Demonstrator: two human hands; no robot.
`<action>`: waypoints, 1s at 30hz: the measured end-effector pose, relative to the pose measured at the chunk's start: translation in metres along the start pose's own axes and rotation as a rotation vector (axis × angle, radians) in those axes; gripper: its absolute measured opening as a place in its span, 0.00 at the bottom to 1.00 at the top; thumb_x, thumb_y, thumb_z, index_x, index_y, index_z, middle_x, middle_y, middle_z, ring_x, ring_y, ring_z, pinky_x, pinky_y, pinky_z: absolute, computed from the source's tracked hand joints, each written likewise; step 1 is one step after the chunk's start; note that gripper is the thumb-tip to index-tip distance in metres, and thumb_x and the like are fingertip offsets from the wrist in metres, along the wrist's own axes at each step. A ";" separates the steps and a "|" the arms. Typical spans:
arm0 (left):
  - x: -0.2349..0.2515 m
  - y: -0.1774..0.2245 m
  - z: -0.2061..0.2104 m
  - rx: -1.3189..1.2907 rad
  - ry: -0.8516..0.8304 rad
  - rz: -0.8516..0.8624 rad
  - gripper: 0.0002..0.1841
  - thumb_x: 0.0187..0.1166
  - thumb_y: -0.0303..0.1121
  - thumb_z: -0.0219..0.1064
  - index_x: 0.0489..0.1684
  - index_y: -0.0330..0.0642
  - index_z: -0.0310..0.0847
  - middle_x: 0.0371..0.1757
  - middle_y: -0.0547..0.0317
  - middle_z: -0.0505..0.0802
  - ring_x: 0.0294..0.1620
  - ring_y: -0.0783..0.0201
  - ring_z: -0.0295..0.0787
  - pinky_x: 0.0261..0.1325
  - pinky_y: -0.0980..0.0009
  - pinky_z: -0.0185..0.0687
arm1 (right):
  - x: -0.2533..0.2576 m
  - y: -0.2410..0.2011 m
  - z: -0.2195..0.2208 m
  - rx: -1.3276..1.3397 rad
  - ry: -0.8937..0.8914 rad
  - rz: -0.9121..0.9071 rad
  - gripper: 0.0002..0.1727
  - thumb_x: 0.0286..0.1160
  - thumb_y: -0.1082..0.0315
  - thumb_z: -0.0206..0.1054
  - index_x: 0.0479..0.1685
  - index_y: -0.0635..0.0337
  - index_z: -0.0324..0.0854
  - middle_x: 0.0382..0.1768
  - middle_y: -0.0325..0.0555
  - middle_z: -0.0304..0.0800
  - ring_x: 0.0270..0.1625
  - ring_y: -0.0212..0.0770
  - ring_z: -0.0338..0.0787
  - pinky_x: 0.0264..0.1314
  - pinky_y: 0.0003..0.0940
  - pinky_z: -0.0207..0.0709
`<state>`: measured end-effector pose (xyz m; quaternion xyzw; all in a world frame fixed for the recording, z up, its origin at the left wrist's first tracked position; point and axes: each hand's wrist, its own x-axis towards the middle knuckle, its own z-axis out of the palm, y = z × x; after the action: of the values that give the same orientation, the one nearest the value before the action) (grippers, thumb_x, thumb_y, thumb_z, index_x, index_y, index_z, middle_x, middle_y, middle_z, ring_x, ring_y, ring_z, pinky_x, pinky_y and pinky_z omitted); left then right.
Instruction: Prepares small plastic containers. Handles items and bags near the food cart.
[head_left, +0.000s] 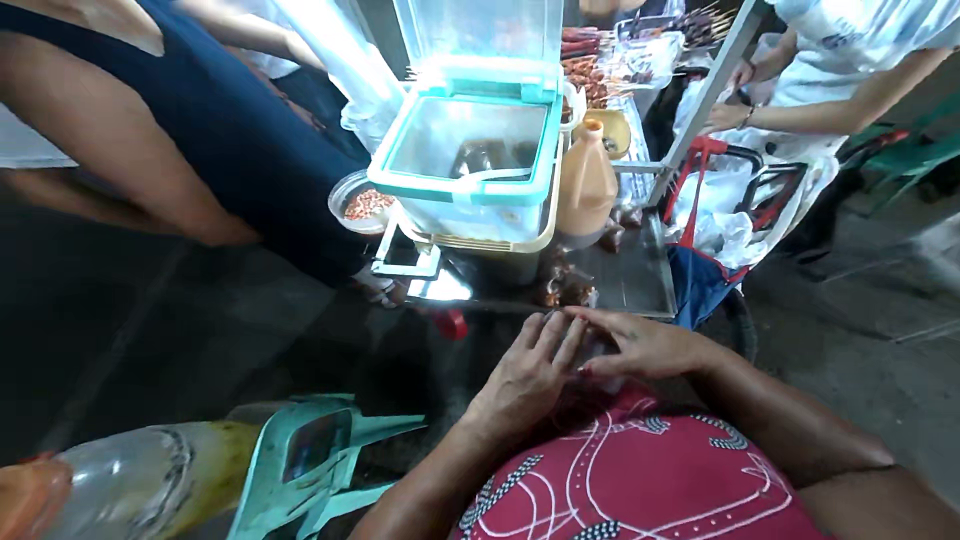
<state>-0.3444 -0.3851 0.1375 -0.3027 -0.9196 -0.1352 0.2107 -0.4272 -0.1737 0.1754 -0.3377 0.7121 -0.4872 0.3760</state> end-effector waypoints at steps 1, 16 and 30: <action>-0.001 -0.007 -0.005 -0.033 0.020 -0.029 0.22 0.80 0.27 0.64 0.73 0.30 0.79 0.66 0.34 0.89 0.67 0.36 0.87 0.71 0.52 0.82 | -0.001 0.001 -0.002 0.013 0.007 -0.017 0.49 0.77 0.50 0.70 0.91 0.69 0.51 0.74 0.57 0.80 0.69 0.30 0.84 0.73 0.26 0.77; 0.069 -0.244 -0.111 -0.670 0.945 -0.558 0.34 0.70 0.25 0.74 0.76 0.24 0.63 0.60 0.45 0.88 0.59 0.62 0.89 0.64 0.64 0.88 | -0.023 0.059 -0.004 -0.205 0.078 0.202 0.46 0.72 0.47 0.72 0.89 0.58 0.61 0.64 0.58 0.87 0.57 0.45 0.91 0.63 0.43 0.84; 0.103 -0.308 -0.065 -0.672 0.579 -0.869 0.40 0.71 0.33 0.78 0.86 0.37 0.63 0.73 0.40 0.84 0.68 0.56 0.86 0.70 0.60 0.83 | -0.058 0.104 0.002 -0.169 0.248 0.446 0.45 0.76 0.48 0.72 0.89 0.61 0.60 0.67 0.66 0.85 0.63 0.58 0.90 0.70 0.56 0.80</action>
<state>-0.5883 -0.5983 0.2057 0.0986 -0.7714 -0.5675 0.2706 -0.4088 -0.0943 0.0881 -0.1402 0.8477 -0.3690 0.3544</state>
